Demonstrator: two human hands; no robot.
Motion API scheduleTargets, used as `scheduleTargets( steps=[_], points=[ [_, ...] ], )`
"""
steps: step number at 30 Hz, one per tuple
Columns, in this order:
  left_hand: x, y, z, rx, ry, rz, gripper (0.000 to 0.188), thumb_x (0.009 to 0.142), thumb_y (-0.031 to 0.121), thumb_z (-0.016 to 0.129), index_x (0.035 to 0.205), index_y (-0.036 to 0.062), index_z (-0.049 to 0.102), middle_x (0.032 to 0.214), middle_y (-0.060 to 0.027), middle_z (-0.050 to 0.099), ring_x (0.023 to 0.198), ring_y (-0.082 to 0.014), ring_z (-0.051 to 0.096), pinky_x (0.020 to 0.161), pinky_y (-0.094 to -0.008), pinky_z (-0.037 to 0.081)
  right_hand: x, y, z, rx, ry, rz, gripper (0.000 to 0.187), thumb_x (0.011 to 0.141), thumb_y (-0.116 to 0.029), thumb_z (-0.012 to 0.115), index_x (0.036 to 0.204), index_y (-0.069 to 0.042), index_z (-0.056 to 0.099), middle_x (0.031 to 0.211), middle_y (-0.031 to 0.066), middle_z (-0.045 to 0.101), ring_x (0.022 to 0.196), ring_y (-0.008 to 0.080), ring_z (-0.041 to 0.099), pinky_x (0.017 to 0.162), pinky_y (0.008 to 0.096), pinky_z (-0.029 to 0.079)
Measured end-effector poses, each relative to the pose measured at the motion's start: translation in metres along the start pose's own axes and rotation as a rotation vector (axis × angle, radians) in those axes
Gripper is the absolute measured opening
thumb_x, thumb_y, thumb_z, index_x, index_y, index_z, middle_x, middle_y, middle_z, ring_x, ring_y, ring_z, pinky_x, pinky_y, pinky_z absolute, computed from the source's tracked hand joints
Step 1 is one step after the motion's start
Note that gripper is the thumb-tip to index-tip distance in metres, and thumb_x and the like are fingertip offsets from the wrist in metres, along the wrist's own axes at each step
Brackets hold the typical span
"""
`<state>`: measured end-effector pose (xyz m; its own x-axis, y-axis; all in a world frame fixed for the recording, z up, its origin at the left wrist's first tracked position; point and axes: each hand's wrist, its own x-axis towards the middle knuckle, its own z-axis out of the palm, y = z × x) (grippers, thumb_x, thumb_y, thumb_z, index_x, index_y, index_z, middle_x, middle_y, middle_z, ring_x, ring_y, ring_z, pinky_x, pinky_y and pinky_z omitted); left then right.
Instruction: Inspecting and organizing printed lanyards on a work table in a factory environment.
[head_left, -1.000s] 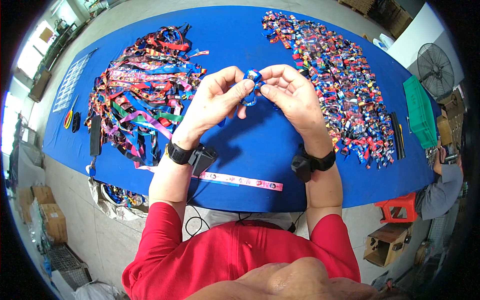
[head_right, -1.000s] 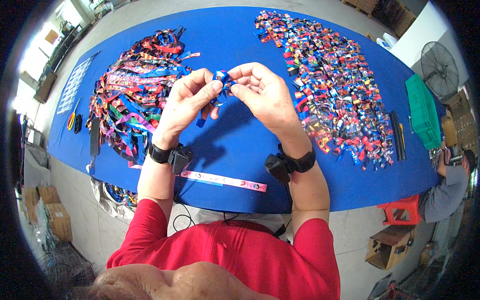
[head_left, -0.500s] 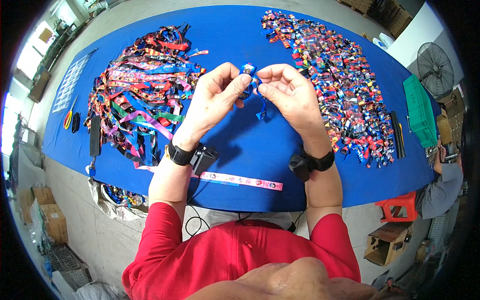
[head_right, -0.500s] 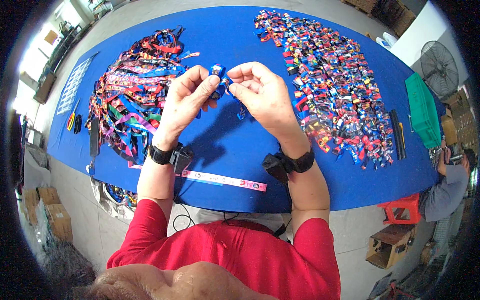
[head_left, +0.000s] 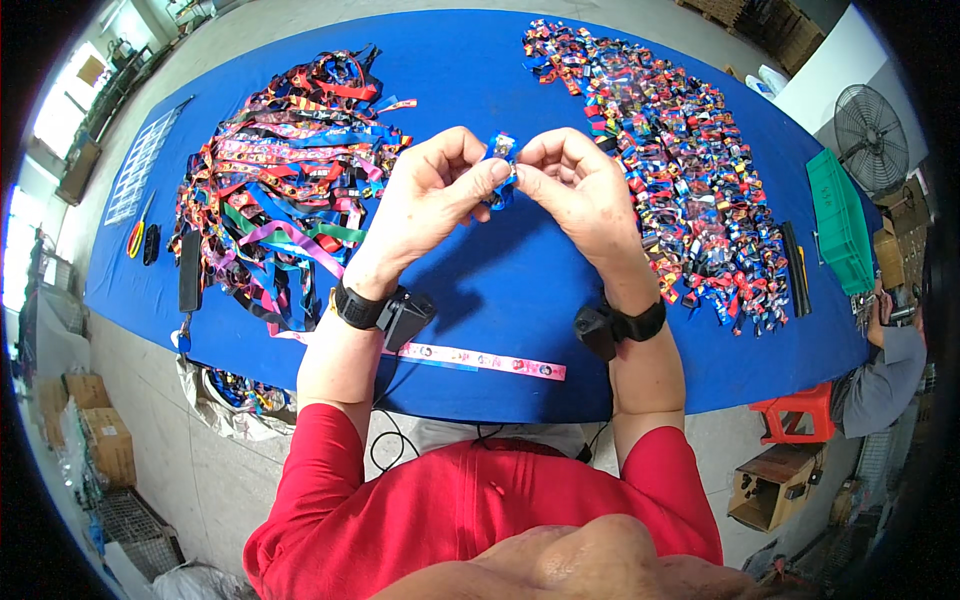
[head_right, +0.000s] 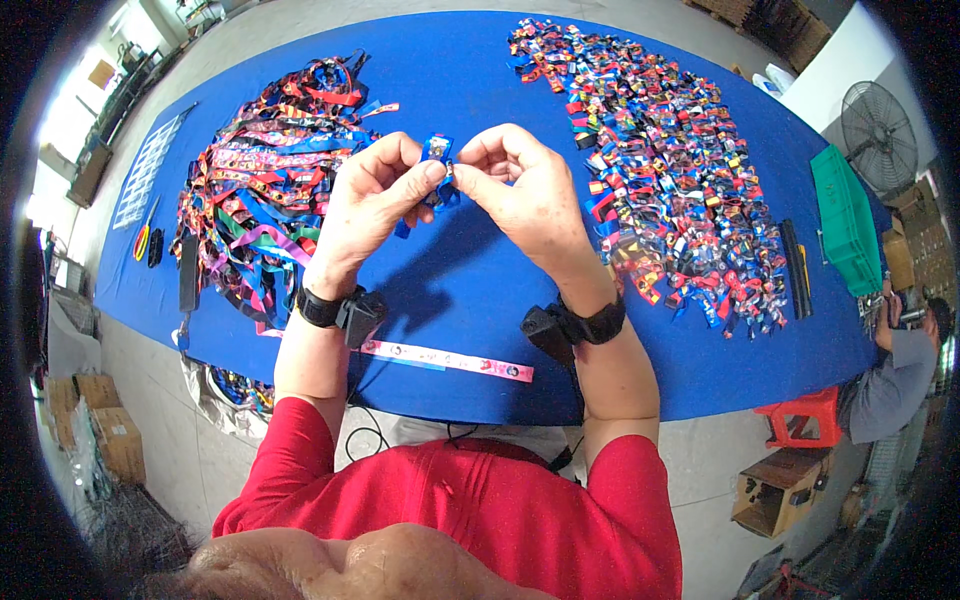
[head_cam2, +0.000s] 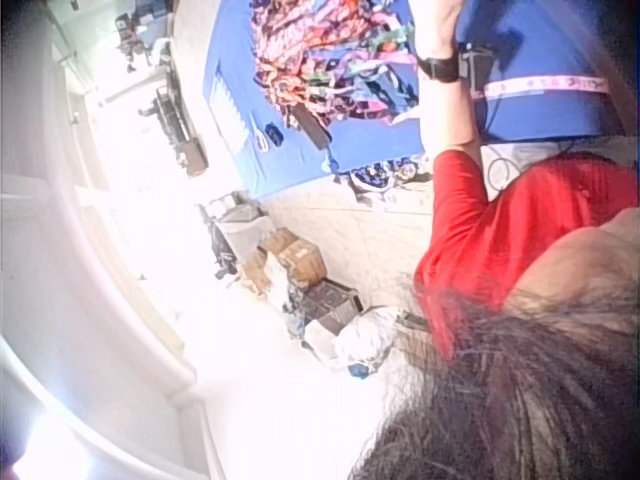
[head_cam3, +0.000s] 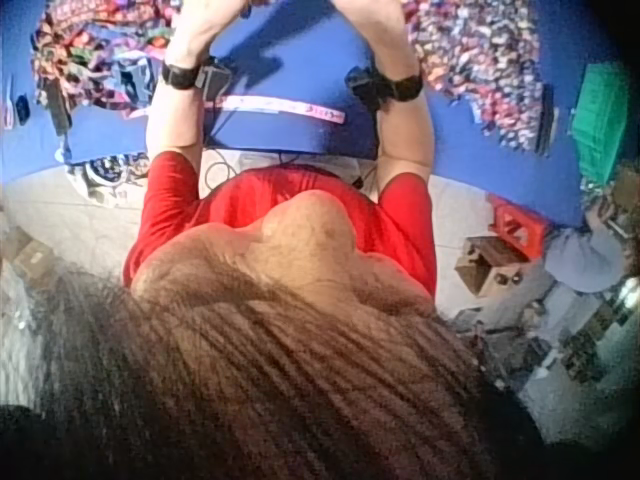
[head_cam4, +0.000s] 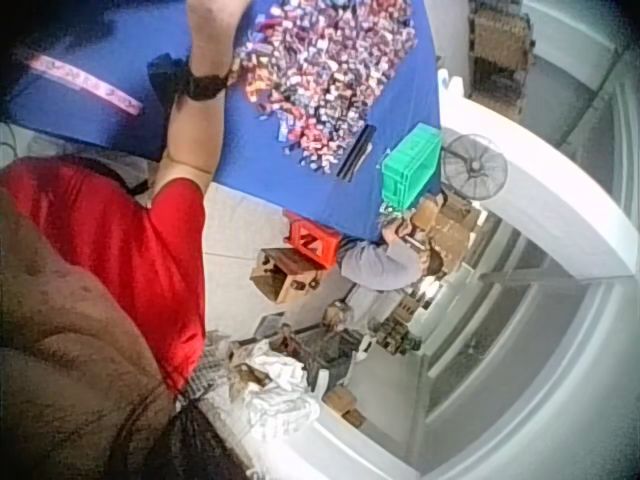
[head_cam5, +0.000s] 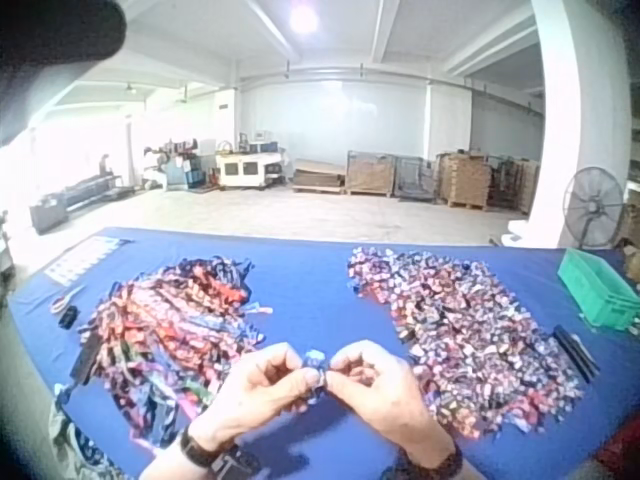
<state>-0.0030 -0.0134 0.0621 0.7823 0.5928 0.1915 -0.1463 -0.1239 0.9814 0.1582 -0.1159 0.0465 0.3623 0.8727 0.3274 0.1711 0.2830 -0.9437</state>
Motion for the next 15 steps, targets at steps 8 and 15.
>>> scheduleTargets(
  steps=[8,15],
  points=[
    [0.0005,-0.0047,-0.0032,0.021,0.056,0.038,0.019,0.091,0.019,0.069,0.085,0.0059,0.056,0.073,0.0014,0.059,0.060,-0.0041,0.055,0.051,-0.0179,0.044,-0.0035,-0.0021,0.0080,-0.028,-0.049,-0.044,0.014,0.086,-0.006,0.070,0.098,0.000,0.064,0.089,0.0035,0.068,0.082,0.0089,0.063,0.076,0.0252,0.052],
    [0.0003,-0.0024,-0.0013,0.031,0.024,0.012,0.019,0.091,0.018,0.069,0.084,0.0059,0.056,0.075,0.0016,0.059,0.062,-0.0035,0.054,0.052,-0.0184,0.045,-0.0031,-0.0018,0.0086,-0.092,-0.025,-0.081,0.014,0.084,-0.004,0.070,0.096,-0.001,0.063,0.088,0.0044,0.068,0.081,0.0093,0.063,0.076,0.0260,0.052]
  ],
)
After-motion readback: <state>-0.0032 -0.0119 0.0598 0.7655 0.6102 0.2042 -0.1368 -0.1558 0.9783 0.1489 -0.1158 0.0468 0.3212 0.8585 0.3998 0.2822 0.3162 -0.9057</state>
